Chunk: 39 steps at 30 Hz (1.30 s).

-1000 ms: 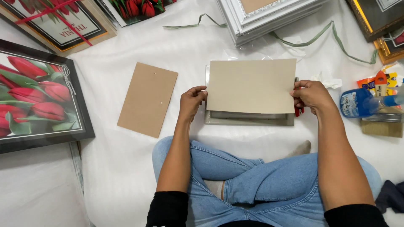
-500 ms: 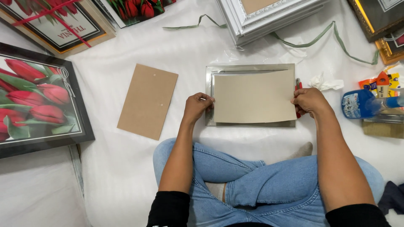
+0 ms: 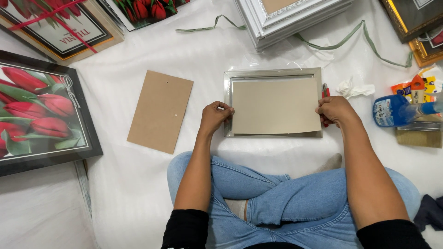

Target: Assembling a picture frame by cleaning the glass, inserting the artwork, and securing the backing.

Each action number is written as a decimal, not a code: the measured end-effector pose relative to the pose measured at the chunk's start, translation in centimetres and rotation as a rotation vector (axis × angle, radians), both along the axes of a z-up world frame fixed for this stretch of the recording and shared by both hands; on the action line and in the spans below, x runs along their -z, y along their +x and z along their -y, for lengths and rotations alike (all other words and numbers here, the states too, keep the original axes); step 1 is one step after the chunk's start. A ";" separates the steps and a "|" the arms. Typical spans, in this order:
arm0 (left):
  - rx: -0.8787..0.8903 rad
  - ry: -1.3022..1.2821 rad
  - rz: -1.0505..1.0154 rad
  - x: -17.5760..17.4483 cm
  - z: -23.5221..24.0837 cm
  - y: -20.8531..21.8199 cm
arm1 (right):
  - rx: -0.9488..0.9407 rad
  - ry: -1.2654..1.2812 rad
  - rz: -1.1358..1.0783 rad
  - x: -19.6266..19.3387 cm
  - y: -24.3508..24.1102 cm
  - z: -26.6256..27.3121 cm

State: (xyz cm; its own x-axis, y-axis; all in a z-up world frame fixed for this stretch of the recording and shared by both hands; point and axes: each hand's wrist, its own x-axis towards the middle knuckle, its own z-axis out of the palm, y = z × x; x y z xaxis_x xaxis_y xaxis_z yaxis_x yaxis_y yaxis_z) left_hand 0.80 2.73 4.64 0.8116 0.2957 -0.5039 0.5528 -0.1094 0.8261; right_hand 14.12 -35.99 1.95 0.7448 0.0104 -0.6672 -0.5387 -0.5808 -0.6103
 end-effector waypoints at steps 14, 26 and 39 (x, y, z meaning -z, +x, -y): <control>-0.007 0.144 -0.022 1.9 -0.3 0.0 | 0.013 -0.047 0.117 -1.4 -1.0 -1.3; 0.024 0.389 -0.126 1.0 -0.4 -0.1 | -0.262 -0.524 0.114 -2.4 0.3 -1.2; 0.137 0.413 -0.164 1.2 0.0 -0.2 | -0.302 -0.529 0.093 -2.4 -0.7 -2.0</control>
State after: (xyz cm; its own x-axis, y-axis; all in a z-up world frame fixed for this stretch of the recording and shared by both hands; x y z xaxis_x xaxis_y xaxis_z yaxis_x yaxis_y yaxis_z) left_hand 0.64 2.74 3.46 0.7765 0.3939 -0.4918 0.6301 -0.4918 0.6009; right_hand 13.40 -33.94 4.30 0.8159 -0.0851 -0.5719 -0.2618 -0.9363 -0.2341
